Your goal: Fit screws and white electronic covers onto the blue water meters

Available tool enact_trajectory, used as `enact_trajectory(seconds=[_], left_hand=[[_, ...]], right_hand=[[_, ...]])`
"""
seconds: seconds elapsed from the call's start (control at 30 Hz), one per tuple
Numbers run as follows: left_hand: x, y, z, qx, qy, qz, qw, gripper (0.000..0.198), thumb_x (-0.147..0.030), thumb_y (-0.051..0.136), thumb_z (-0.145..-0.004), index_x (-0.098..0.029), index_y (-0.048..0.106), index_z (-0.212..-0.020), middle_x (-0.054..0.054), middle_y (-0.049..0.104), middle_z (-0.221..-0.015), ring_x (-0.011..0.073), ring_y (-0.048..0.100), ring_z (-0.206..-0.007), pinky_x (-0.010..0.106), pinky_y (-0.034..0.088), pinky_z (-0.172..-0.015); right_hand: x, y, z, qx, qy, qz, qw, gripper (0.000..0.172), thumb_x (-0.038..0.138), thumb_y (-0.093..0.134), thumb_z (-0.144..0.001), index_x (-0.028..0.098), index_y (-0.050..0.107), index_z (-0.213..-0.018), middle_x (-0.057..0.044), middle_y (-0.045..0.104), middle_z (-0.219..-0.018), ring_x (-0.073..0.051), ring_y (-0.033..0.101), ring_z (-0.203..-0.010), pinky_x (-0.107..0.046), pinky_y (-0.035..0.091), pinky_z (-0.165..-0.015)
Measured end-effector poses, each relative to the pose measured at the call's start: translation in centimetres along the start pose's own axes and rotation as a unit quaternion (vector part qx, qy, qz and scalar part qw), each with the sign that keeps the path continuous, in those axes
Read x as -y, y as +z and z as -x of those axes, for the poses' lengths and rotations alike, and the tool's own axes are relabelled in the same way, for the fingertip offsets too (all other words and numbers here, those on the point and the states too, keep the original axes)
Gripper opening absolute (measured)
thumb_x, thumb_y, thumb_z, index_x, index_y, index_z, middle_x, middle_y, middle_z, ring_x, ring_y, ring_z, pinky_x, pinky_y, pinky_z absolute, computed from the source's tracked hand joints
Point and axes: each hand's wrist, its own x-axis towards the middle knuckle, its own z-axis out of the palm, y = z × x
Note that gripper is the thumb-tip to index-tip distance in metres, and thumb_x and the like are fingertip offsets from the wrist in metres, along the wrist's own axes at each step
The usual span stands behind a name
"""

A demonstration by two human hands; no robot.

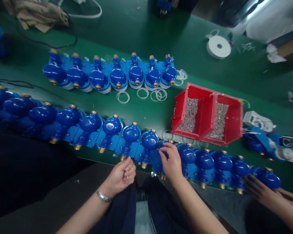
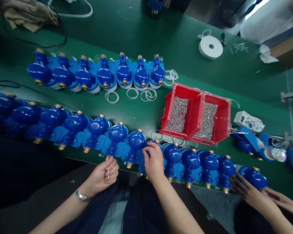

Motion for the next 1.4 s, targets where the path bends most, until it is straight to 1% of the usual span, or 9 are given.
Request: enact_trajectory(seconds=[0.23,0.4,0.63,0.77,1.03,1.1,1.2,1.3,1.4], left_hand=[[0.6,0.4,-0.5,-0.005,-0.003,-0.013,1.000,0.040,-0.035,0.048,-0.082,-0.016,0.031,-0.051,-0.006,0.026,-0.042,0.0035,0.022,-0.033,0.013,0.014,-0.033],[0.0,1.7,-0.1,0.000,0.028,-0.004,1.000,0.041,-0.035,0.044,-0.084,-0.016,0.030,-0.051,-0.006,0.023,-0.042,0.0035,0.021,-0.034,0.013,0.016,-0.034],[-0.1,1.3,1.0,0.002,0.059,0.011,0.998,0.041,-0.034,0.039,-0.086,-0.016,0.031,-0.051,-0.006,0.025,-0.042,0.0040,0.023,-0.033,0.013,0.016,-0.033],[0.3,0.1,1.3,-0.044,0.051,0.012,0.998,0.041,-0.035,0.036,-0.087,-0.016,0.031,-0.051,-0.006,0.027,-0.041,0.0038,0.022,-0.032,0.013,0.012,-0.031],[0.6,-0.6,2.1,-0.040,0.048,0.016,0.998,0.041,-0.037,0.040,-0.086,-0.016,0.029,-0.052,-0.006,0.027,-0.041,0.0031,0.023,-0.031,0.012,0.011,-0.032],[0.7,-0.2,2.1,-0.027,0.056,0.012,0.998,0.040,-0.037,0.041,-0.085,-0.016,0.029,-0.053,-0.006,0.028,-0.041,0.0031,0.024,-0.032,0.012,0.011,-0.032],[1.0,0.6,1.8,-0.021,0.083,-0.003,0.996,0.040,-0.038,0.042,-0.085,-0.016,0.030,-0.054,-0.006,0.031,-0.042,0.0030,0.027,-0.032,0.012,0.015,-0.033],[1.6,1.4,1.4,-0.034,0.104,-0.036,0.993,0.040,-0.039,0.046,-0.083,-0.015,0.033,-0.054,-0.006,0.033,-0.041,0.0022,0.029,-0.033,0.012,0.019,-0.035],[2.1,2.0,1.3,-0.022,0.092,-0.084,0.992,0.041,-0.042,0.051,-0.080,-0.015,0.035,-0.054,-0.007,0.033,-0.039,0.0018,0.029,-0.032,0.012,0.018,-0.035]], right_hand=[[1.4,2.1,-1.0,0.018,-0.107,0.007,0.994,0.011,0.018,0.050,-0.080,0.017,0.061,-0.079,-0.009,0.057,-0.104,-0.019,0.050,-0.101,-0.038,0.039,-0.093],[2.7,4.9,-3.3,0.083,-0.207,0.142,0.964,0.016,0.015,0.048,-0.080,0.017,0.063,-0.074,-0.007,0.059,-0.107,-0.022,0.043,-0.112,-0.046,0.022,-0.104],[3.4,5.4,-4.1,0.142,-0.226,0.246,0.932,0.019,0.016,0.046,-0.081,0.017,0.065,-0.075,-0.007,0.059,-0.102,-0.024,0.040,-0.110,-0.050,0.015,-0.103],[3.9,5.3,-4.1,0.153,-0.237,0.277,0.919,0.020,0.017,0.047,-0.081,0.017,0.065,-0.074,-0.007,0.059,-0.097,-0.024,0.042,-0.104,-0.051,0.015,-0.102],[4.3,4.8,-4.1,0.159,-0.233,0.262,0.923,0.018,0.017,0.049,-0.081,0.019,0.066,-0.084,-0.010,0.058,-0.104,-0.026,0.042,-0.108,-0.055,0.015,-0.101],[4.9,3.9,-3.2,0.140,-0.217,0.192,0.947,0.017,0.018,0.052,-0.079,0.019,0.066,-0.090,-0.010,0.058,-0.108,-0.026,0.044,-0.109,-0.055,0.016,-0.102],[6.3,2.4,-0.7,0.153,-0.130,0.000,0.980,0.016,0.023,0.053,-0.080,0.018,0.065,-0.090,-0.007,0.063,-0.097,-0.020,0.054,-0.096,-0.042,0.036,-0.094],[7.2,1.3,1.9,0.248,-0.013,-0.173,0.953,0.021,0.022,0.048,-0.082,0.018,0.064,-0.094,-0.005,0.065,-0.088,-0.016,0.059,-0.084,-0.030,0.047,-0.079],[6.9,0.9,3.4,0.272,0.104,-0.265,0.919,0.020,0.022,0.051,-0.078,0.017,0.063,-0.093,-0.004,0.065,-0.084,-0.016,0.061,-0.078,-0.030,0.049,-0.074]])
